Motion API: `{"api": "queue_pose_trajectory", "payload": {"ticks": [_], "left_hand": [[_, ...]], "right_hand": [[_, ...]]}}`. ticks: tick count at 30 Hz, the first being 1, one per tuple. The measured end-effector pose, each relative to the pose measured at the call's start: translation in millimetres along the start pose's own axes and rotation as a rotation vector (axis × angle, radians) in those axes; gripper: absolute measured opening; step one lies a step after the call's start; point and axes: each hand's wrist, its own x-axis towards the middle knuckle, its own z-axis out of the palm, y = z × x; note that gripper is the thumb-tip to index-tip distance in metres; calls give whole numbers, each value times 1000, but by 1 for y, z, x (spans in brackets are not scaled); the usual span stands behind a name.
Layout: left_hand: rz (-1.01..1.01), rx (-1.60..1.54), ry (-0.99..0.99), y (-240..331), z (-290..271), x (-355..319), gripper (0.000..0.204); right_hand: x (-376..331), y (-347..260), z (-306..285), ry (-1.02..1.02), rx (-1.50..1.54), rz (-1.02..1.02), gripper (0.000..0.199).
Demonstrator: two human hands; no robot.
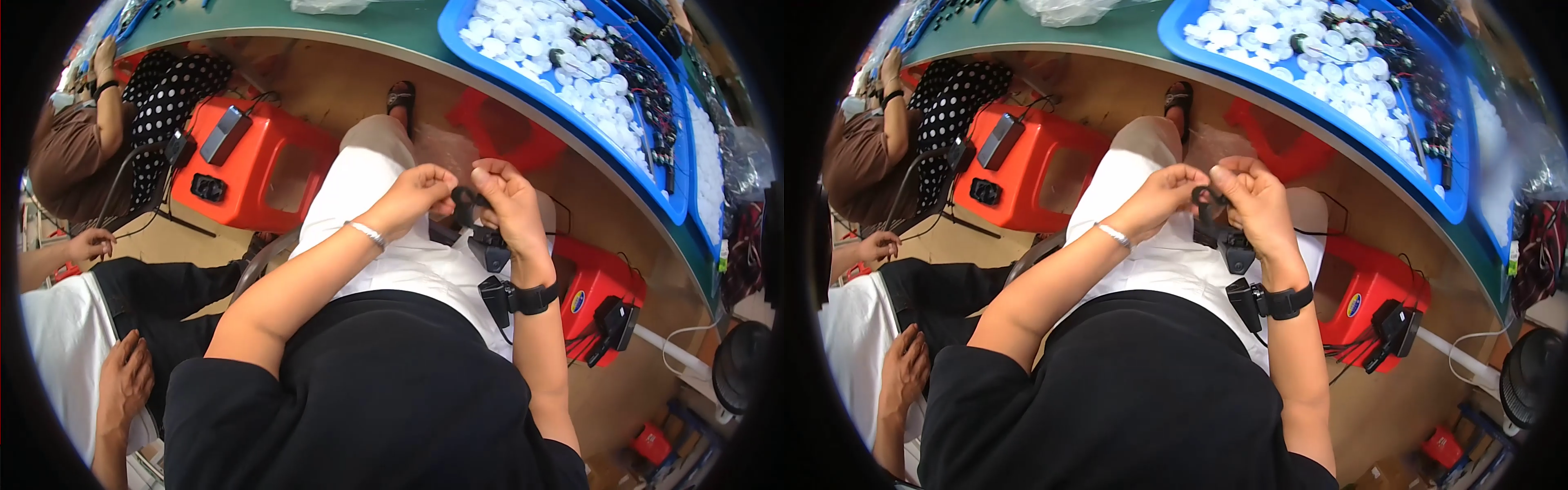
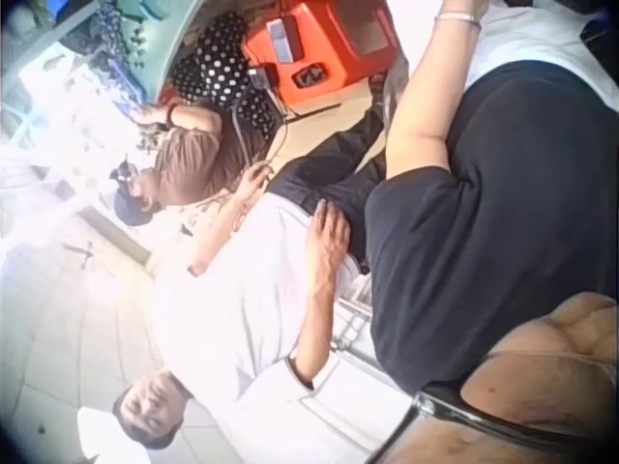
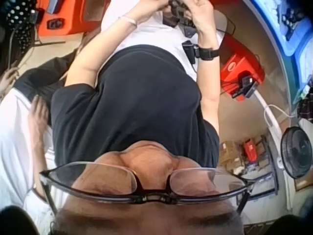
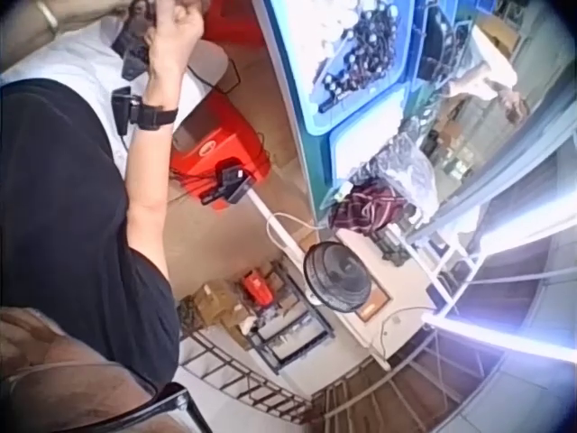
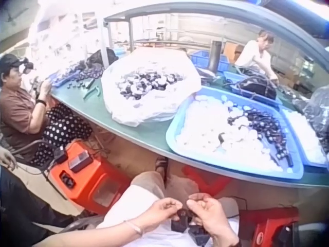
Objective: Manually assembling small electronic parts and plastic housings at a factory workstation.
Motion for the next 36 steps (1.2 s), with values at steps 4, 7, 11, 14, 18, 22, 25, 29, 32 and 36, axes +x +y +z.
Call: {"api": "queue_pose_trajectory", "payload": {"ticks": [4, 7, 11, 14, 18, 22, 25, 29, 32, 36], "left_hand": [[-109, -174, -278, 5, 14, -26, 13], [-11, -245, -383, 20, 24, -30, 16], [-58, -479, -514, 11, 22, -34, 25], [-18, -721, -617, 4, 23, -31, 33], [-37, -853, -705, 7, 33, -42, 46], [49, -499, -813, 31, 51, -52, 84], [232, -492, -825, 42, 66, -48, 107], [336, -360, -668, 51, 71, -39, 100], [613, -251, -486, 56, 82, -33, 81], [891, 14, -161, 58, 87, -28, 56]], "right_hand": [[8, 7, -12, 42, 64, 63, 36], [8, 11, -14, 6, 49, 159, 40], [2, 10, -10, 75, 31, 208, 40], [-3, 10, -10, -290, 382, 251, 40], [-14, 2, -7, -382, 310, 193, 28], [-6, 38, -3, -468, 379, 181, 22], [-22, 44, -1, -394, 404, 251, 20], [-49, 42, 3, -240, 446, 380, 18], [-50, 34, 23, -176, 278, 296, 21], [-37, 26, 36, -150, 130, 218, 21]]}}
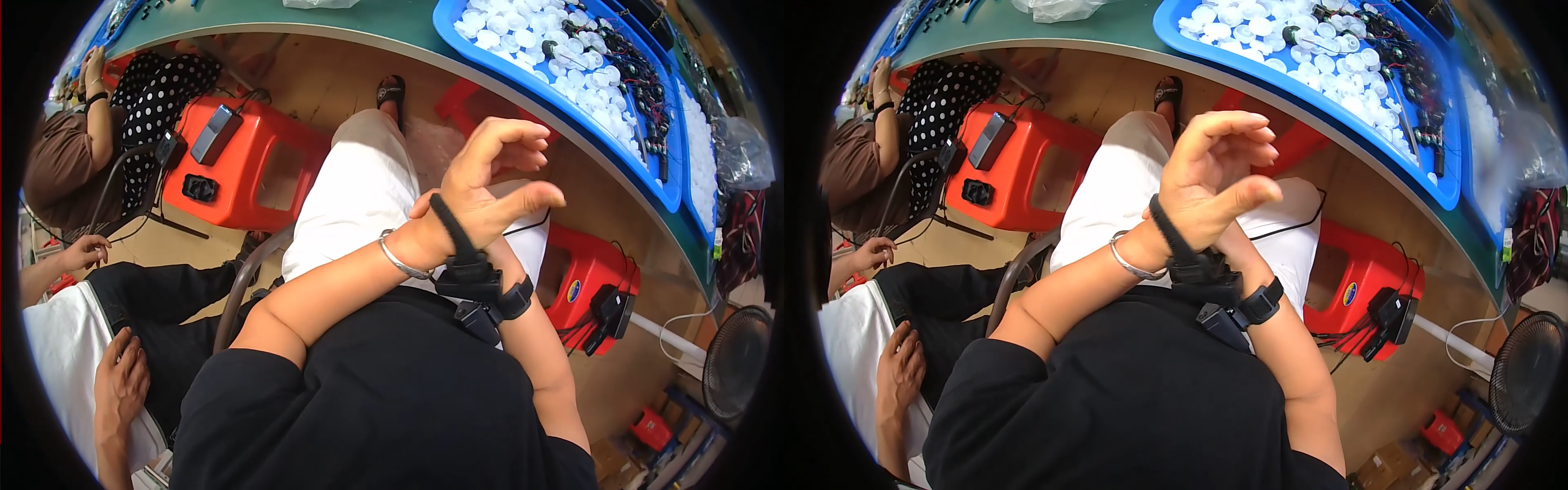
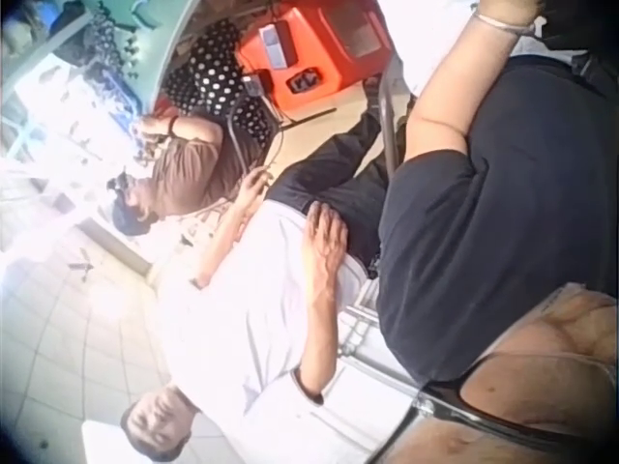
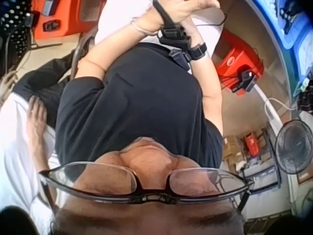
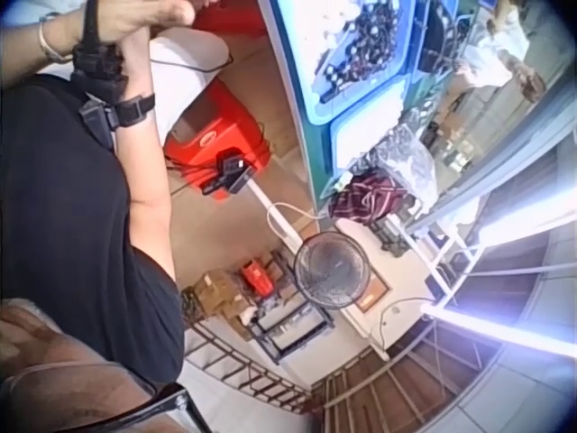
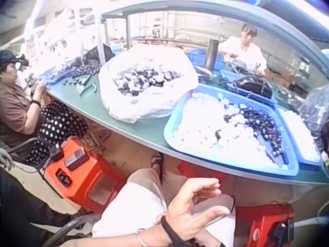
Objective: Manually assembling small electronic parts and plastic housings at a factory workstation.
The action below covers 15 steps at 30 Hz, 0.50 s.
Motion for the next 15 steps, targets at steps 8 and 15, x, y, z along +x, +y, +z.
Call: {"api": "queue_pose_trajectory", "payload": {"ticks": [8, 15], "left_hand": [[423, 401, 336, -7, -11, 24, 19], [-3, -165, 524, 5, -11, 30, 16]], "right_hand": [[9, 1, 4, 65, 4, 116, 29], [11, 17, -12, 32, -312, -4, 26]]}}
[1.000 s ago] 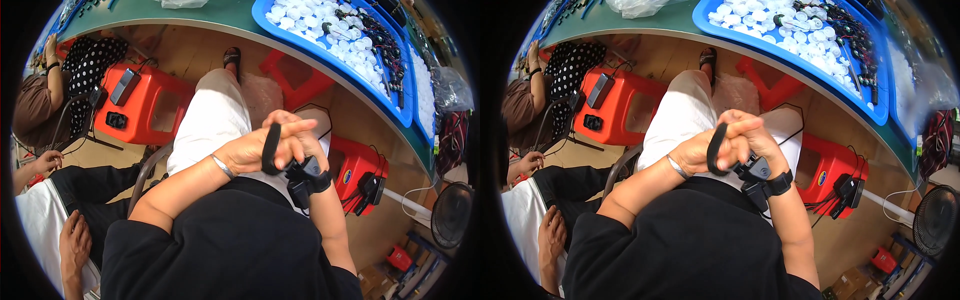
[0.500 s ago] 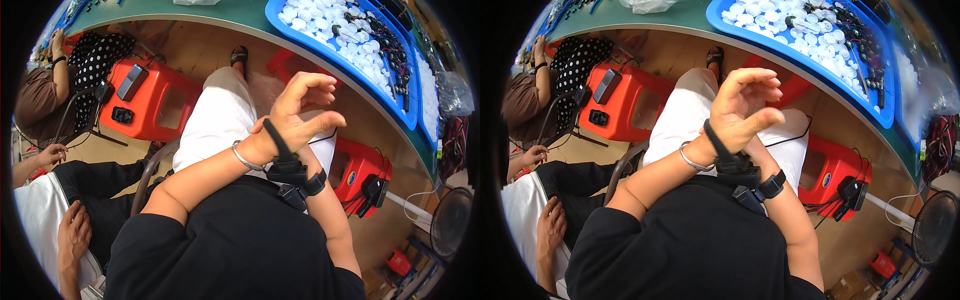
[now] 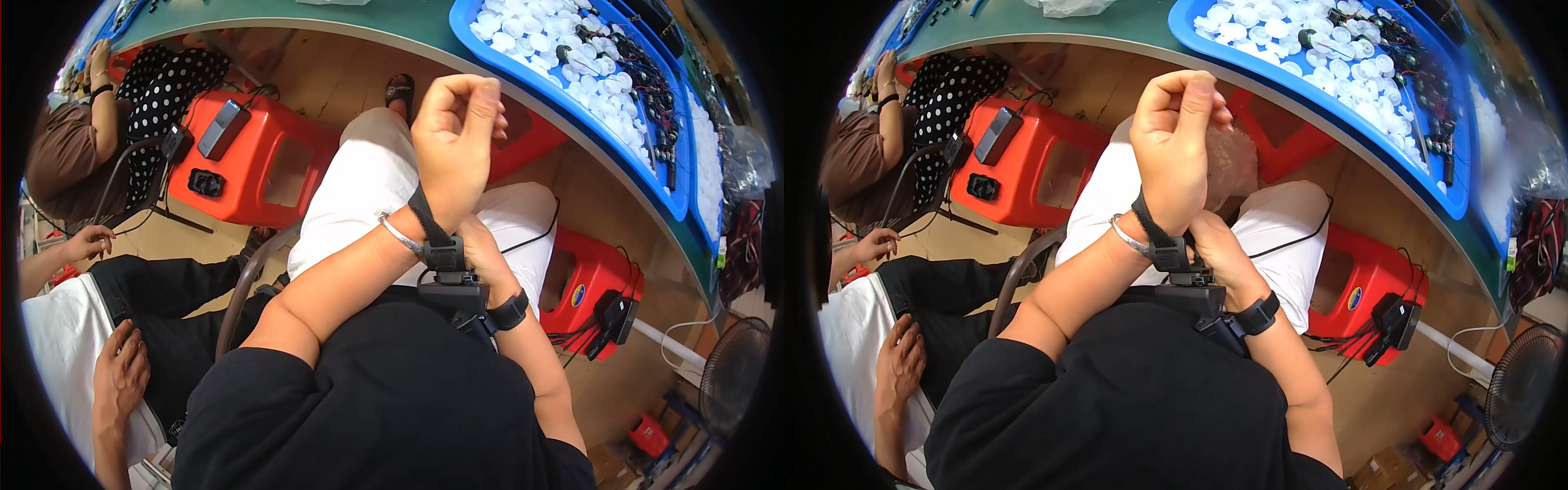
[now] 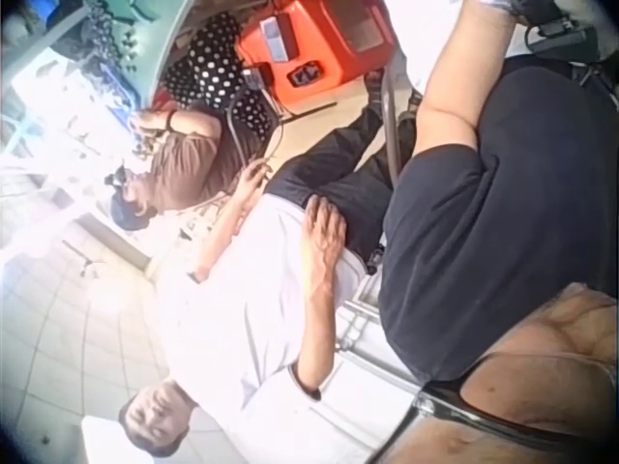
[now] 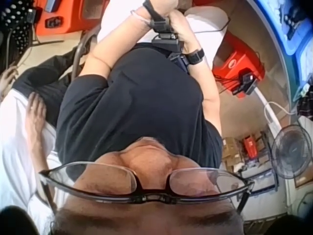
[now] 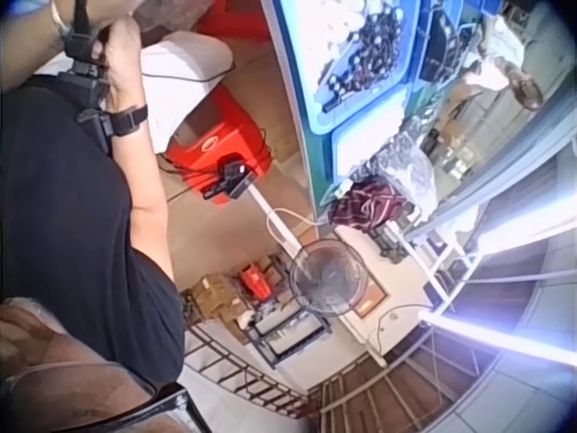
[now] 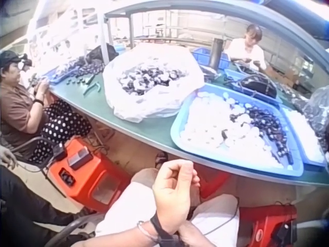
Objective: Manually assembling small electronic parts and plastic housings at a factory workstation.
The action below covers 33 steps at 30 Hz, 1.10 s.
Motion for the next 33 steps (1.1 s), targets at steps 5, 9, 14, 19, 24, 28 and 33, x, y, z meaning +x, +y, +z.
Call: {"api": "queue_pose_trajectory", "payload": {"ticks": [5, 9, 14, 19, 24, 28, 33], "left_hand": [[-139, -205, 82, -4, -9, 14, 19], [-718, -563, 36, -15, -8, -10, 22], [-1161, -813, -58, -22, 15, -50, 38], [-1394, -974, -105, -10, 22, -72, 50], [-1413, -1016, -188, -6, 27, -84, 58], [-1481, -1041, -293, -9, 30, -88, 61], [-1529, -998, -259, -6, 41, -86, 63]], "right_hand": [[-12, -22, 7, -249, 317, 89, 22], [-4, -14, 17, -367, 352, 7, 48], [2, -14, 7, -589, 726, 156, 44], [15, -7, 16, -644, 319, -298, 21], [16, -13, 24, -752, 422, -436, 23], [11, -17, 24, -753, 428, -386, 14], [0, -43, 19, -691, 259, -274, 10]]}}
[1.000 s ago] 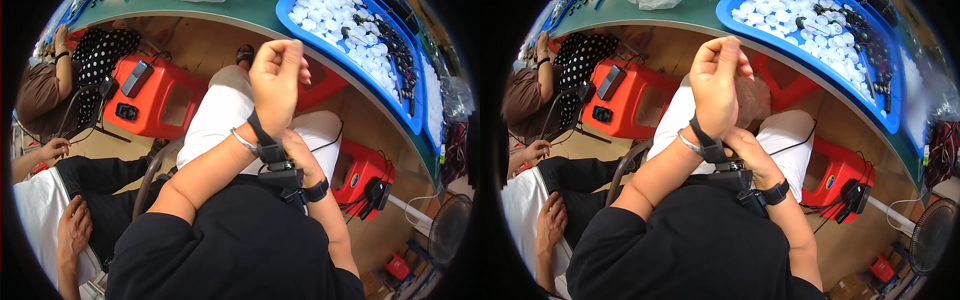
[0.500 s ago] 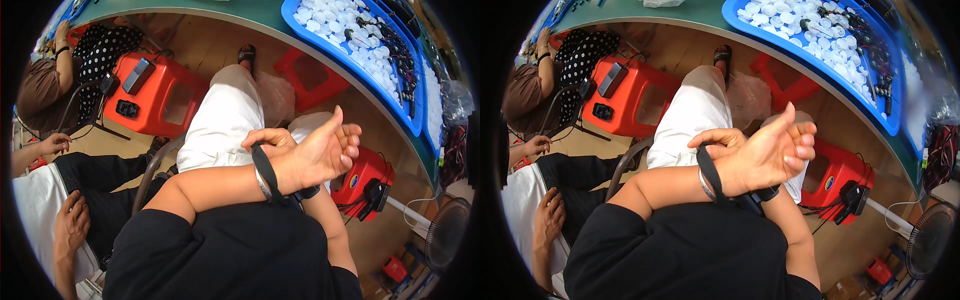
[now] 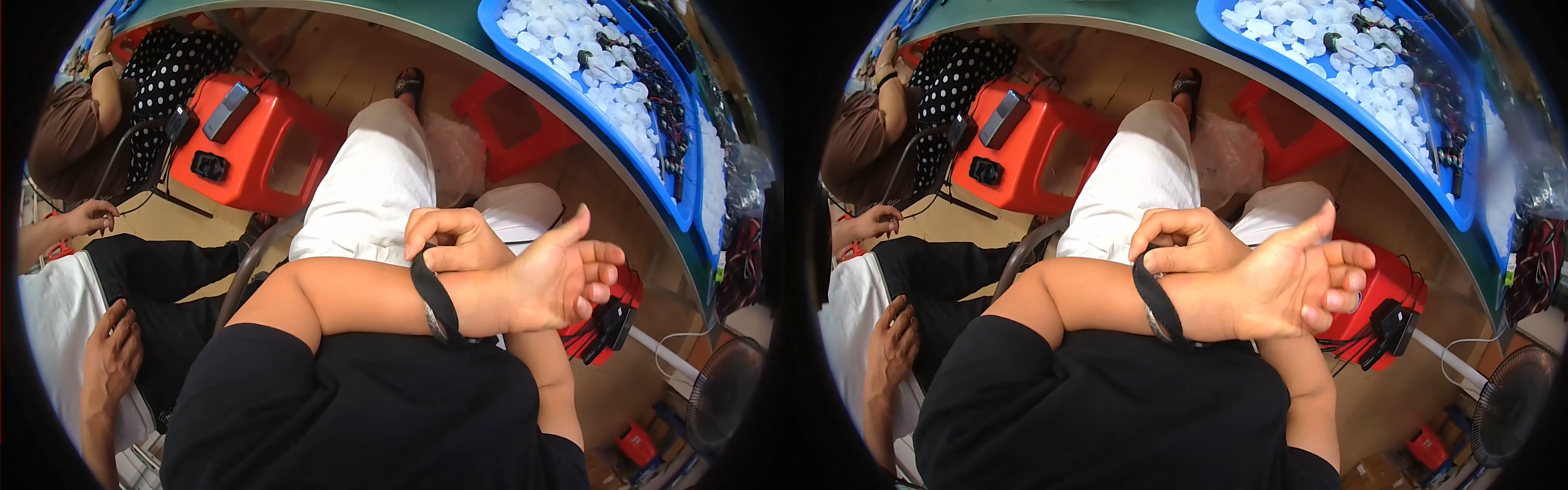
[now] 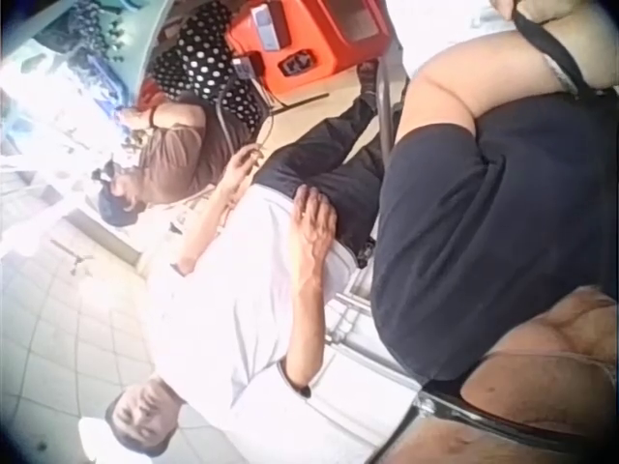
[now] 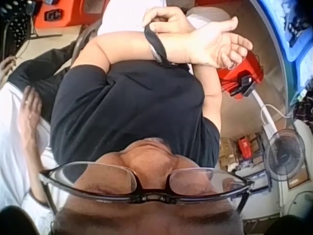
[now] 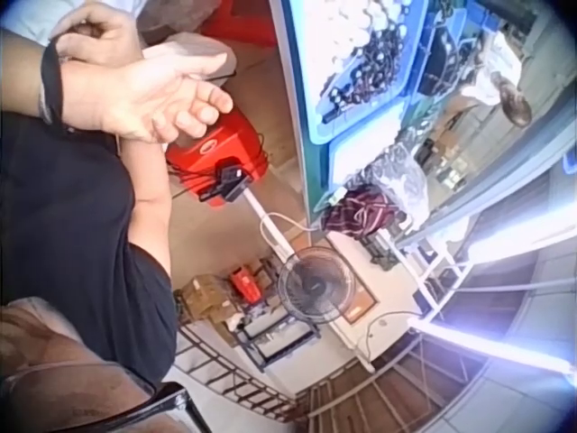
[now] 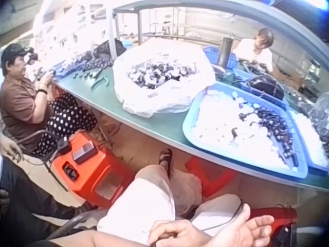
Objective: Manually assembling small electronic parts and plastic housings at a factory workstation.
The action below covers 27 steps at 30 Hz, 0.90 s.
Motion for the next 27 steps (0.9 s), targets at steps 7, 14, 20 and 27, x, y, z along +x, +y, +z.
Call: {"api": "queue_pose_trajectory", "payload": {"ticks": [7, 14, 20, 27], "left_hand": [[-274, 155, 2, -38, -2, -8, 69], [390, 536, -6, 42, 21, 19, 48], [805, 880, 208, 86, 10, 26, 31], [866, 1627, 369, 118, -7, 13, 27]], "right_hand": [[17, 3, 5, -253, -214, 126, 11], [-5, 28, -13, 170, 251, 244, 14], [-9, 53, -32, 247, 248, 144, 11], [-41, 28, -39, 621, 40, 90, 27]]}}
